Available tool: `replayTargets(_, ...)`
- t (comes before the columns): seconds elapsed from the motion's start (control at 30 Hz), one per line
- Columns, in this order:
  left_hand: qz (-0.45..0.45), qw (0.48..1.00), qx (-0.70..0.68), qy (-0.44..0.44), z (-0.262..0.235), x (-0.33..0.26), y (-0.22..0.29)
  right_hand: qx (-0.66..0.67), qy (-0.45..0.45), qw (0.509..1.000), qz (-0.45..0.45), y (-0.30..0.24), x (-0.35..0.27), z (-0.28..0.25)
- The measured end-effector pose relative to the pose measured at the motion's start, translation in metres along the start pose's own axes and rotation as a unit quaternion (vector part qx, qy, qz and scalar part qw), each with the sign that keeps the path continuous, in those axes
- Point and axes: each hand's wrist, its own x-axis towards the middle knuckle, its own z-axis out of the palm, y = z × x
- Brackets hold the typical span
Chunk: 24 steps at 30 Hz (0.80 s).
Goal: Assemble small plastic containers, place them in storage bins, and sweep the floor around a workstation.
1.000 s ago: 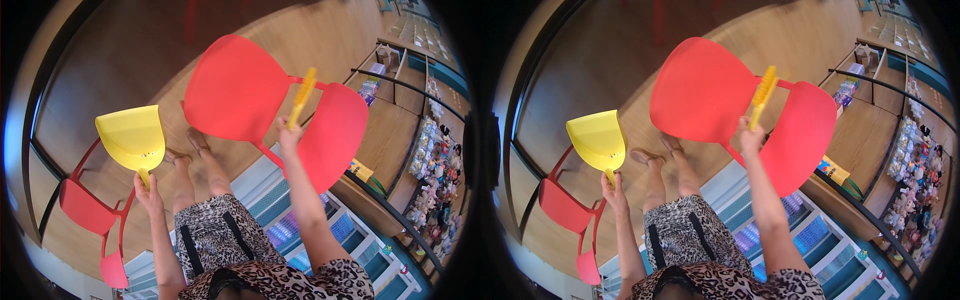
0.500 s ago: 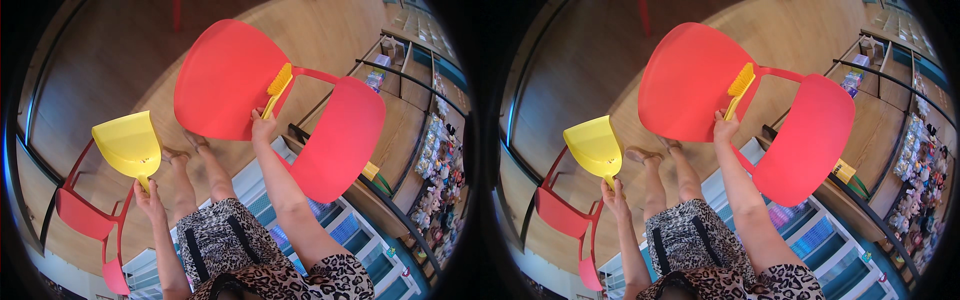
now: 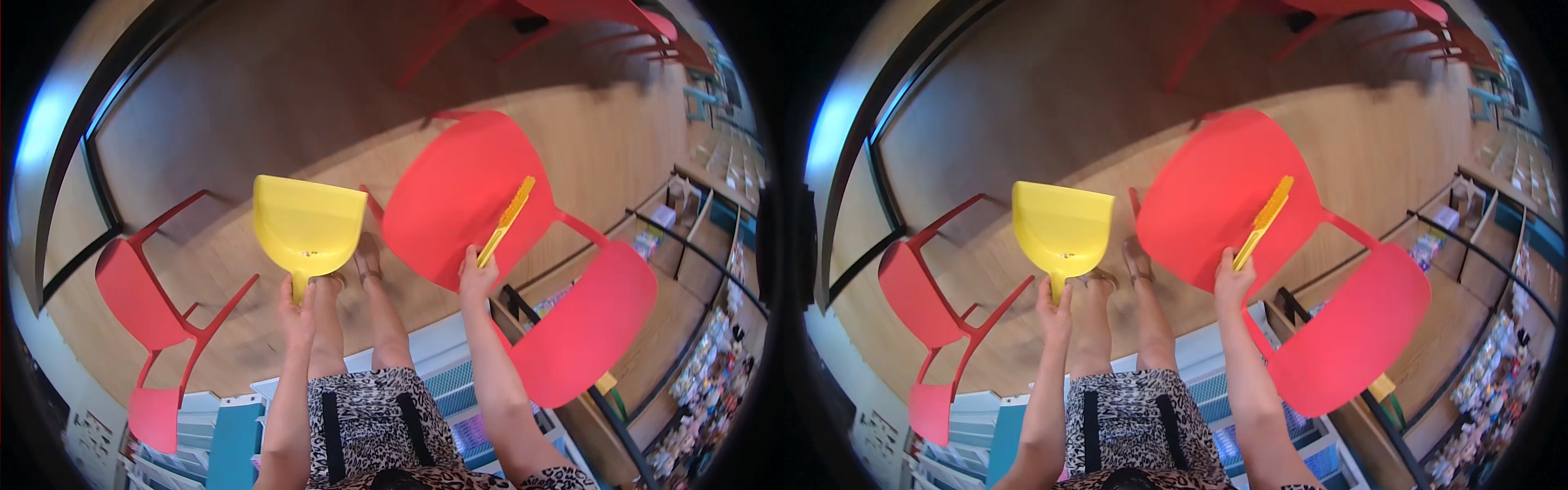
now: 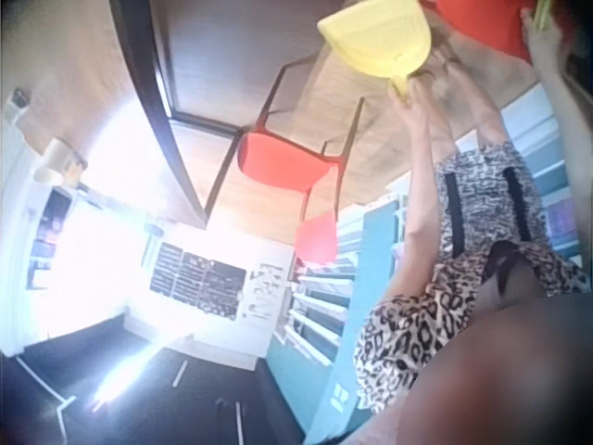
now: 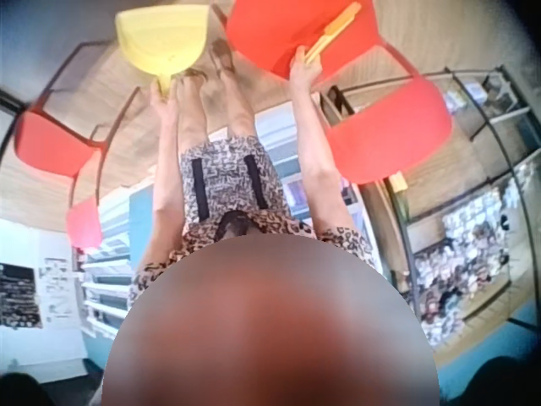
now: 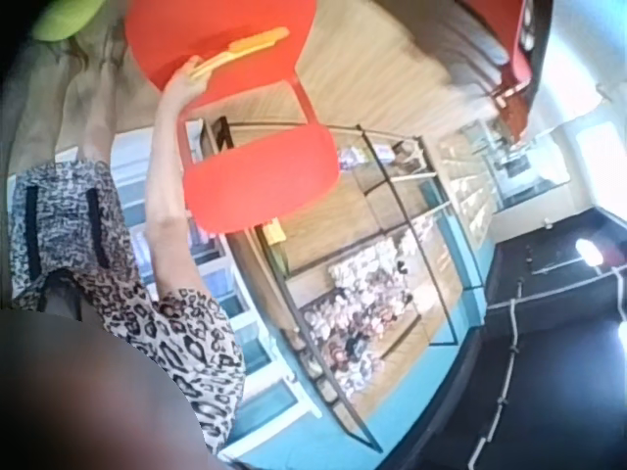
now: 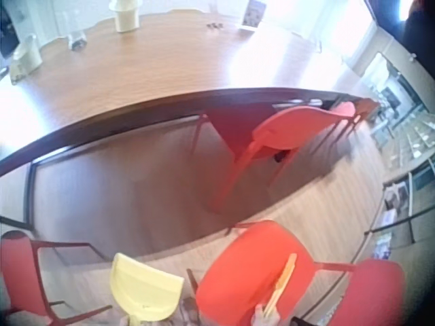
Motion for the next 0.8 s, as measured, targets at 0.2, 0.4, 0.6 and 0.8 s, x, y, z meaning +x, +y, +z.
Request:
replayTargets(0.2, -0.008, 0.999, 0.006, -0.031, 0.015, 0.026, -0.015, -0.017, -0.149, 0.988, -0.048, -0.067, -0.113, 0.1)
replayTargets(0.4, 0.046, 0.998, 0.009, -0.039, 0.028, 0.039, -0.024, -0.064, -0.187, 0.978, -0.065, -0.035, -0.126, 0.14)
replayTargets(0.6, 0.043, 0.998, 0.0, -0.048, 0.03, 0.059, -0.024, -0.088, -0.203, 0.975, -0.02, -0.048, -0.123, 0.147)
replayTargets(0.8, 0.022, 0.999, -0.028, 0.008, 0.025, 0.091, -0.058, -0.174, -0.241, 0.929, -0.22, -0.063, -0.051, 0.149)
